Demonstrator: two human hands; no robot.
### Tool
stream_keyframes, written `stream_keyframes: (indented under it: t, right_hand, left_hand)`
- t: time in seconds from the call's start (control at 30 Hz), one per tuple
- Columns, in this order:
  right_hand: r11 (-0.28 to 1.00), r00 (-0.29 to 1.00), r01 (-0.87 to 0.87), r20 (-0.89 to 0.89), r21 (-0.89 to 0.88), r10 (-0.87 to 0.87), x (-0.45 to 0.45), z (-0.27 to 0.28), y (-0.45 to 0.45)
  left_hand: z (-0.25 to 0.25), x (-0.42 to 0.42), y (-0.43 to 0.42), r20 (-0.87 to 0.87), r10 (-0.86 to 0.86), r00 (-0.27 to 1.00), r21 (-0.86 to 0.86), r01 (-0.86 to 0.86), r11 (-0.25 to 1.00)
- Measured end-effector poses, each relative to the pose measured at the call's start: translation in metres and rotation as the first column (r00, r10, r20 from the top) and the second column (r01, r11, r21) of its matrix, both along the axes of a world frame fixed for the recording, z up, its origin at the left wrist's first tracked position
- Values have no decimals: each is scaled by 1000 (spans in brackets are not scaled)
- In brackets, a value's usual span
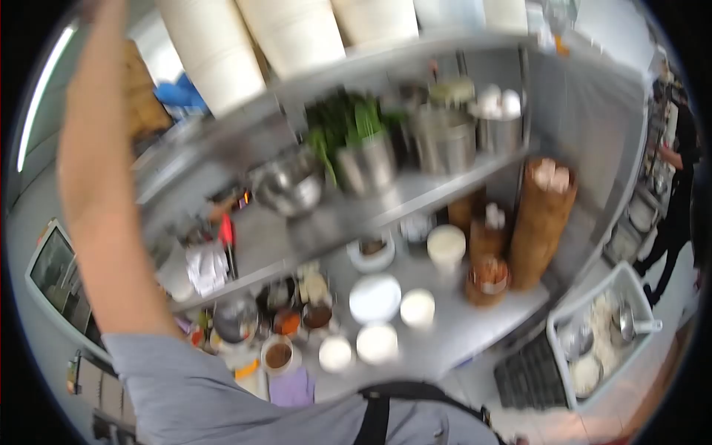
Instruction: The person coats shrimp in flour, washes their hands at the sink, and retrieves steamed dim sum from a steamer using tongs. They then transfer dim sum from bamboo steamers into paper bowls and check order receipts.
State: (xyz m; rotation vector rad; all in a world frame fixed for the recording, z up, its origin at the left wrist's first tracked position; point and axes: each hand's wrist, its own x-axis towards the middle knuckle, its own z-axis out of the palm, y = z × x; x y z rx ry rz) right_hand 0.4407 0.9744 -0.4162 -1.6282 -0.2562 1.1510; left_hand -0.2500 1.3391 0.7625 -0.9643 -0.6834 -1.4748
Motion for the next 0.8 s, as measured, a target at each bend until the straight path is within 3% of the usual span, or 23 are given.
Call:
stream_keyframes:
  t: [0.07,0.1,0.13,0.17,0.2,0.27,0.3,0.33,0.37,0.4,0.43,0.5,0.53,0.6,0.7,0.77,0.8]
  right_hand:
    - [988,962,140,-228,-64,-151,16,15,7]
    - [969,972,100,-188,-226,-144,32,10,8]
    - [952,925,86,-332,-293,-186,40,29,16]
    - [913,915,19,-362,-407,-181,34,70,30]
    - [912,861,-11,-468,-410,-200,36,86,36]
    - [899,873,5,-436,-437,-217,40,98,30]
    - [898,872,-3,-441,-440,-213,44,103,22]
    - [888,876,1,-427,-460,-223,46,108,12]
    - [879,884,5,-410,-476,-227,47,114,4]
    - [874,890,8,-394,-486,-228,47,118,0]
    - [865,891,-22,-403,-501,-211,48,118,-5]
    - [847,895,-76,-411,-525,-174,53,111,-15]
    - [870,838,-164,-531,-464,-125,61,103,-21]
    - [871,885,-159,-458,-465,-83,52,113,-22]
    - [888,901,-226,-433,-400,34,38,116,-30]
    - [869,921,-193,-389,-455,1,21,134,-37]
    - [873,920,-218,-390,-435,35,19,129,-46]
  left_hand:
    - [-68,29,-42,-123,-70,990,-57,63,996]
    - [-107,42,-69,-155,-105,982,-103,89,991]
    - [-150,50,-99,-165,-136,977,-155,111,982]
    - [-194,56,-132,-152,-163,975,-211,129,969]
    - [-242,60,-164,-124,-183,975,-277,143,950]
    - [-353,67,-213,31,-207,978,-456,198,868]
    - [-417,77,-228,200,-229,953,-560,303,771]
    - [-486,89,-234,492,-240,837,-609,528,592]
    - [-562,107,-236,781,-173,600,-523,780,344]
    - [-627,156,-223,390,36,920,-911,380,160]
    - [-664,187,-210,459,-168,873,-879,473,60]
    - [-766,202,-199,437,-302,847,-889,457,-6]
    - [-797,208,-194,445,-309,841,-887,460,-27]
    - [-829,214,-182,411,-306,858,-908,415,-57]
    - [-838,208,-173,299,-255,919,-954,289,-78]
    - [-835,196,-183,244,-205,948,-969,230,-87]
    - [-837,185,-196,221,-177,959,-970,197,-144]
